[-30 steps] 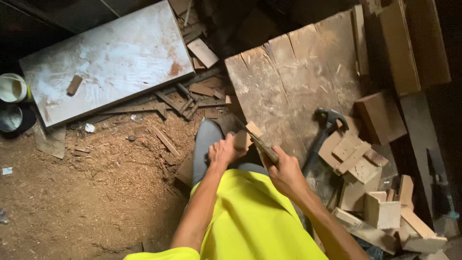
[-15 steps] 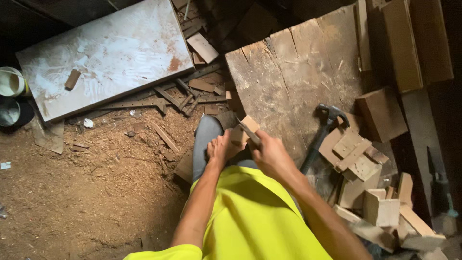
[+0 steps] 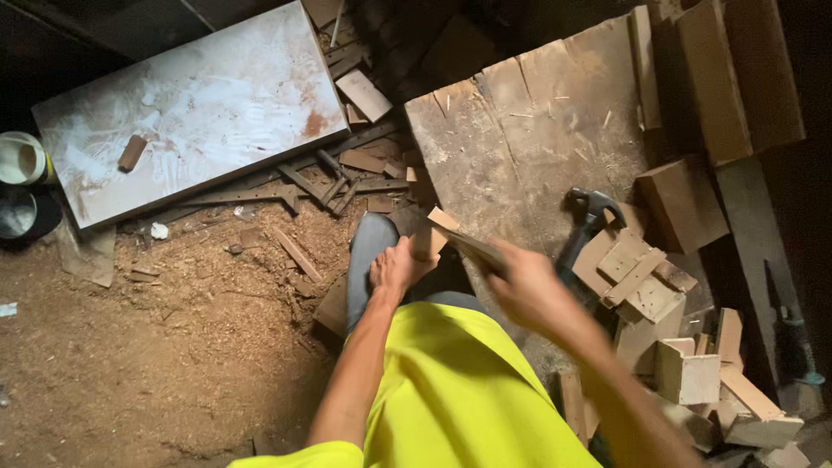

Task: The person uses a hand saw to cut a small wooden block on a workbench, then uses a hammer to split the block along the cut. They inspect the pieces and continue shaping the wood with the saw and hammer.

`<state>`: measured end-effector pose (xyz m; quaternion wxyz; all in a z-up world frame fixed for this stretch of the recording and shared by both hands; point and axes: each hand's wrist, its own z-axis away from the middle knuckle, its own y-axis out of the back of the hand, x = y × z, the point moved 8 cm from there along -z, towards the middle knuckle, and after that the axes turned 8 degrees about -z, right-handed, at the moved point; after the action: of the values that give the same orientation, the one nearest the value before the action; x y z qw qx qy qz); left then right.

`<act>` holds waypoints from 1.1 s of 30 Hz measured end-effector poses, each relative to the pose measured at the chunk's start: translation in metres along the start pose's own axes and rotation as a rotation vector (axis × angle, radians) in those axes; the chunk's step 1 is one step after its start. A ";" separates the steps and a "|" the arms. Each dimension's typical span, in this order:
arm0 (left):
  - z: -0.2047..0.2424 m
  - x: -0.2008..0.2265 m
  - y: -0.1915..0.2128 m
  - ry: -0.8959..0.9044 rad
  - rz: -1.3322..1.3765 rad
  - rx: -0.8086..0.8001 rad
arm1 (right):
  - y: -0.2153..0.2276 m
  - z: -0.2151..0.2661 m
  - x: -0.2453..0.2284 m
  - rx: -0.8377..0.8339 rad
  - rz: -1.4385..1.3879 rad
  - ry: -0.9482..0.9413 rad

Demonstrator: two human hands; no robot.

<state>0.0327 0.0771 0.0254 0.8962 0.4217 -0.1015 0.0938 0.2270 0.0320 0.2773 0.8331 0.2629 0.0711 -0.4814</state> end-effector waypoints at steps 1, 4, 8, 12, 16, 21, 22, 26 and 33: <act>0.003 0.000 0.001 -0.011 -0.002 0.017 | -0.010 -0.019 -0.014 0.041 0.010 0.132; 0.012 -0.009 0.006 0.003 -0.030 0.051 | -0.021 -0.044 -0.035 0.101 0.052 0.316; 0.006 0.012 0.009 -0.061 0.012 0.029 | 0.019 0.002 -0.022 0.034 0.115 0.273; 0.007 0.001 -0.003 -0.001 -0.070 -0.003 | 0.030 0.028 0.012 -0.040 0.185 -0.085; 0.007 -0.006 -0.015 -0.013 -0.052 0.062 | -0.005 -0.029 -0.032 0.177 0.073 0.298; 0.002 -0.008 -0.016 0.014 -0.065 0.043 | -0.024 -0.055 -0.022 0.046 0.151 0.178; 0.004 -0.007 -0.017 0.007 -0.073 0.016 | -0.016 -0.040 -0.010 -0.007 0.092 0.105; 0.004 0.000 -0.010 0.013 -0.065 -0.059 | 0.042 0.031 -0.006 0.103 -0.031 0.161; 0.005 0.006 -0.006 0.007 -0.041 0.024 | -0.019 -0.043 -0.036 0.243 0.151 0.485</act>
<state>0.0398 0.0699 0.0261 0.8930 0.4342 -0.0886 0.0781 0.1981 0.0735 0.2471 0.7876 0.4728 0.1904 -0.3462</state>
